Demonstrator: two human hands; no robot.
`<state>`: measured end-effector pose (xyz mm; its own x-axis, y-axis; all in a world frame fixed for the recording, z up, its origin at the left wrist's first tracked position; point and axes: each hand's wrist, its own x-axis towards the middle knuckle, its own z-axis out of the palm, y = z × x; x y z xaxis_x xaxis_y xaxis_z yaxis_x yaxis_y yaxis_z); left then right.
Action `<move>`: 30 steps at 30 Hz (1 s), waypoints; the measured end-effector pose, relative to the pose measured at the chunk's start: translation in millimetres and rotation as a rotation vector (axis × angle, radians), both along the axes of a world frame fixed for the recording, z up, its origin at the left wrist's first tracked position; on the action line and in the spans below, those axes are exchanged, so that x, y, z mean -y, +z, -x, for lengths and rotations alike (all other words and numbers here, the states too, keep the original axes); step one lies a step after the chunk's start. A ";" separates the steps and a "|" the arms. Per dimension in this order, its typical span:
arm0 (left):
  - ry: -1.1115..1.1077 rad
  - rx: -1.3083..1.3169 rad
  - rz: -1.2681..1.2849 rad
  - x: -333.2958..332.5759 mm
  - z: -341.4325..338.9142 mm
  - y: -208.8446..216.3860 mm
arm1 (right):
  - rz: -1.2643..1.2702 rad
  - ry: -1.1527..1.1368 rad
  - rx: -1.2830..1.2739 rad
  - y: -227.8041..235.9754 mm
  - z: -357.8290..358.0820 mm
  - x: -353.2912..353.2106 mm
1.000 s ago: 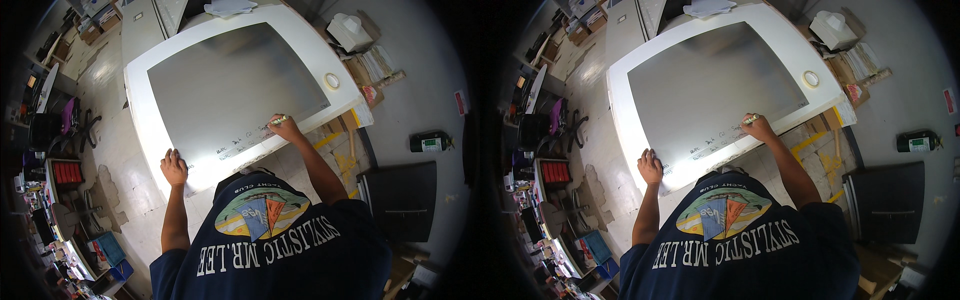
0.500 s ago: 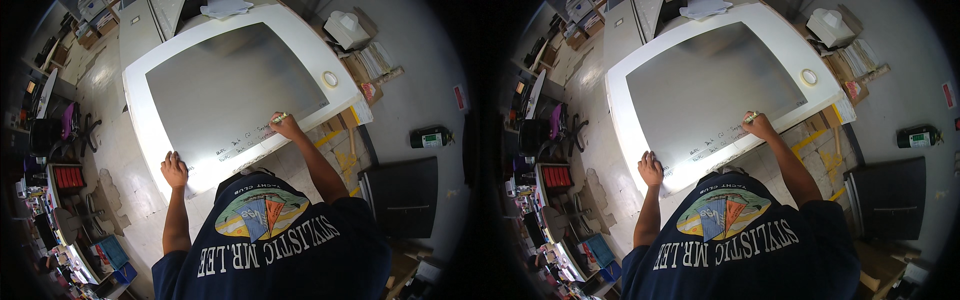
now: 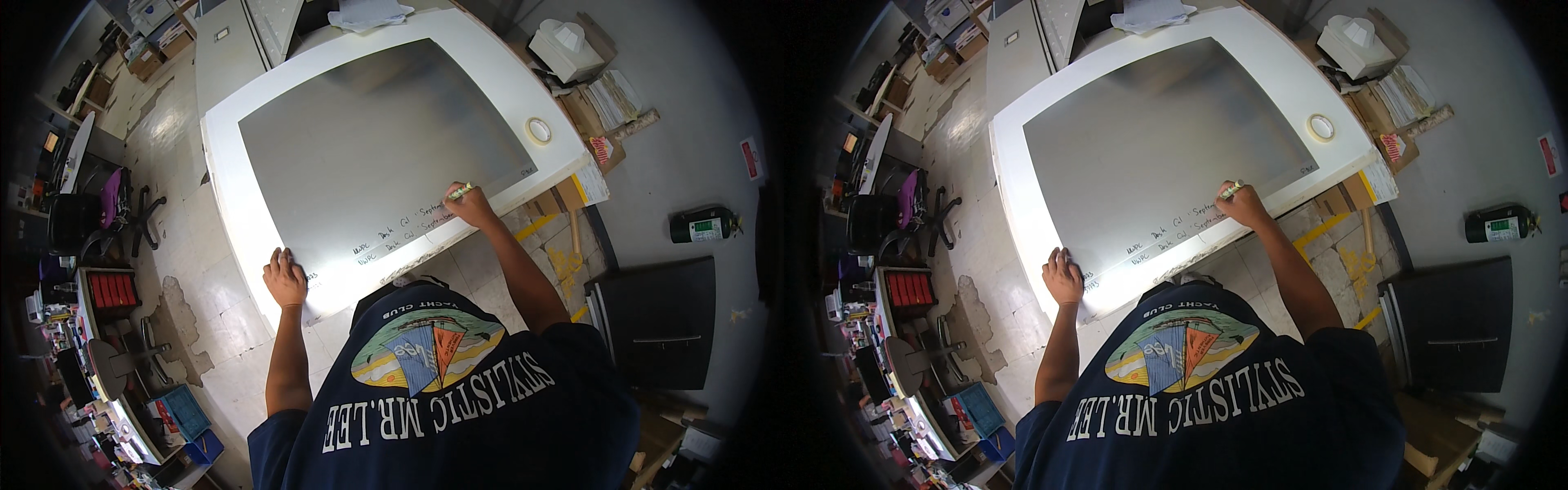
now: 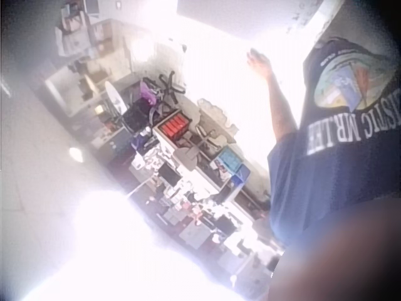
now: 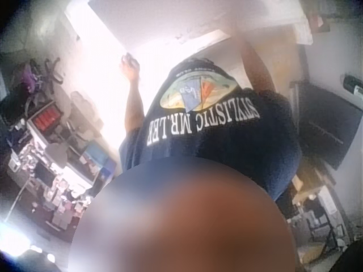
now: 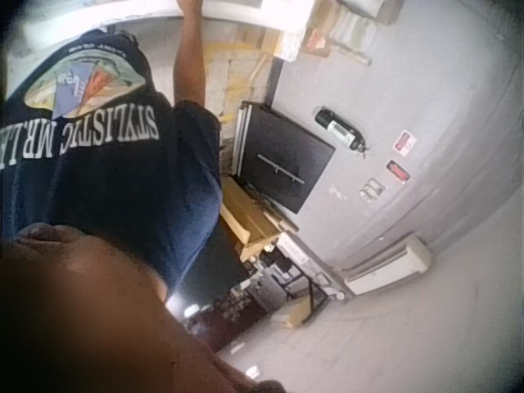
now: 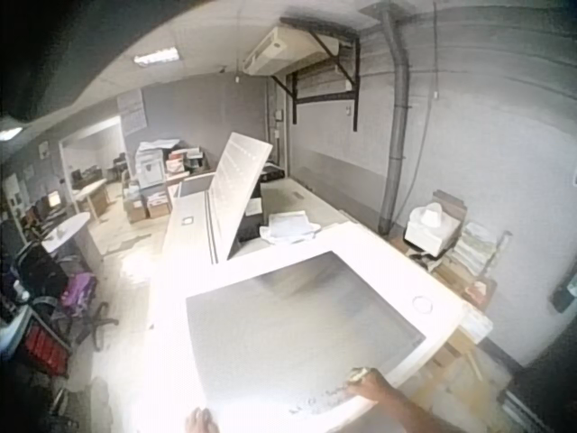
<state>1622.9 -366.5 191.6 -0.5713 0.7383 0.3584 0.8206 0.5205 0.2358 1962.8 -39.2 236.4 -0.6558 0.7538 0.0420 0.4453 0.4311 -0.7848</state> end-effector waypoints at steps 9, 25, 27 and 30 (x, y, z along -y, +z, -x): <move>-0.007 -0.013 -0.012 -0.1 0.6 -0.9 | -0.031 -0.004 0.005 -3.6 -3.3 -1.1; 0.014 0.005 0.009 -0.1 0.6 -1.1 | -0.049 -0.024 -0.017 -5.5 -10.3 -6.9; 0.010 0.007 0.009 -0.1 0.6 -1.1 | -0.089 -0.011 -0.006 -4.2 -11.0 -8.0; 0.005 -0.001 0.005 0.3 0.8 -1.5 | -0.091 -0.010 0.030 -3.9 -12.3 -8.8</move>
